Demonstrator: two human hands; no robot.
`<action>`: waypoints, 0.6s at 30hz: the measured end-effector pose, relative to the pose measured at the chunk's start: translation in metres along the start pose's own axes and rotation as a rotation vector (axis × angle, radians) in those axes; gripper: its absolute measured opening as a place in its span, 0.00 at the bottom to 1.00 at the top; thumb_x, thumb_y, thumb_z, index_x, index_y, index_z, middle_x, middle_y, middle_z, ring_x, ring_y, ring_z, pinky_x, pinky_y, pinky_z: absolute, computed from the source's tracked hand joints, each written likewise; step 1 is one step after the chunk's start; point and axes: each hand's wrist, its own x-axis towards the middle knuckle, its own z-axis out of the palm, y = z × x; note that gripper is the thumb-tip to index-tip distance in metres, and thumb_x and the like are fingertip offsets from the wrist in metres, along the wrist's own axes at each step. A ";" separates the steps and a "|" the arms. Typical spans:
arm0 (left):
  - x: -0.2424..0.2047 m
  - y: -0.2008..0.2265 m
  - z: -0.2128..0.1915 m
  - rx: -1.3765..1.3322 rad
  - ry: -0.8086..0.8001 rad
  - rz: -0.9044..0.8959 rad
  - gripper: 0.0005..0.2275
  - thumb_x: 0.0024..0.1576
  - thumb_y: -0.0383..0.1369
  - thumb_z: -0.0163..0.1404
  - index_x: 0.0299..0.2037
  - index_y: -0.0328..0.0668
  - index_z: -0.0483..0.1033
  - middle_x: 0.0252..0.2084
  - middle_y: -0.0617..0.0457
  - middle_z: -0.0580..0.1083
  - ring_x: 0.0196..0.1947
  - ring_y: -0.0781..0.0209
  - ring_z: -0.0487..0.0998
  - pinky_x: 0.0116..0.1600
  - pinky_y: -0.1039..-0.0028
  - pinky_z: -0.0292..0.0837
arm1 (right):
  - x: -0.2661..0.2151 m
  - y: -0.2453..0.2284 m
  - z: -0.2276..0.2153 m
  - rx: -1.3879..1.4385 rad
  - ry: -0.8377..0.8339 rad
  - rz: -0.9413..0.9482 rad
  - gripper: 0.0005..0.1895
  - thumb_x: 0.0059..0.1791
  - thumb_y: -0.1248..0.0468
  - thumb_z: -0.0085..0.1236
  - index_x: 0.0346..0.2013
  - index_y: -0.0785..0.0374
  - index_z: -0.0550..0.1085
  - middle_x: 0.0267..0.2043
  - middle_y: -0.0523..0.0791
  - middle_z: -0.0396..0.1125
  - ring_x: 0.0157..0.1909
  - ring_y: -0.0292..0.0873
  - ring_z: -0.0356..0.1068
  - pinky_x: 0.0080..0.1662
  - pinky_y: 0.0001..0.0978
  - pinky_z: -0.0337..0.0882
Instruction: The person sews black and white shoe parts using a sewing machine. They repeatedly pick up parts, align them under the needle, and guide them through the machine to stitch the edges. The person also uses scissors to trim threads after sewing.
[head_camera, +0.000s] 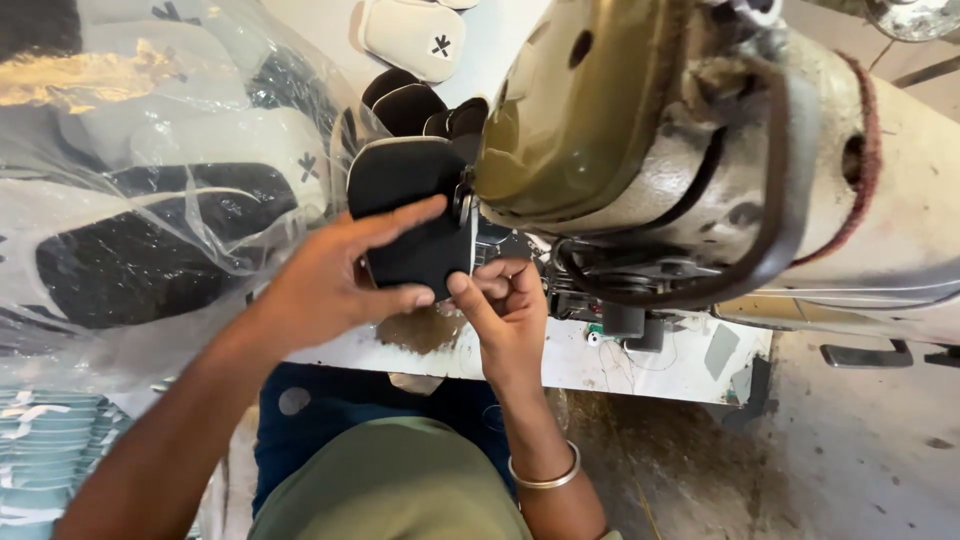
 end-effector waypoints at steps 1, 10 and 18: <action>0.004 0.007 -0.007 0.088 -0.050 0.014 0.35 0.48 0.25 0.64 0.69 0.47 0.66 0.59 0.51 0.74 0.55 0.67 0.75 0.56 0.74 0.75 | 0.002 -0.001 0.004 0.029 0.008 -0.006 0.12 0.51 0.74 0.62 0.43 0.65 0.66 0.33 0.41 0.68 0.34 0.33 0.71 0.41 0.29 0.76; 0.039 0.013 -0.036 0.184 -0.218 0.155 0.36 0.48 0.29 0.66 0.70 0.42 0.65 0.59 0.52 0.77 0.54 0.70 0.73 0.59 0.74 0.70 | 0.017 -0.009 0.024 0.070 0.064 -0.001 0.17 0.51 0.73 0.63 0.34 0.60 0.61 0.32 0.44 0.70 0.33 0.38 0.74 0.39 0.31 0.76; 0.036 0.015 -0.032 -0.009 -0.202 -0.018 0.36 0.49 0.28 0.65 0.71 0.45 0.67 0.52 0.58 0.78 0.46 0.72 0.74 0.53 0.77 0.73 | 0.026 -0.015 0.036 0.044 0.144 -0.044 0.18 0.52 0.72 0.63 0.31 0.60 0.59 0.29 0.47 0.71 0.31 0.40 0.74 0.35 0.31 0.75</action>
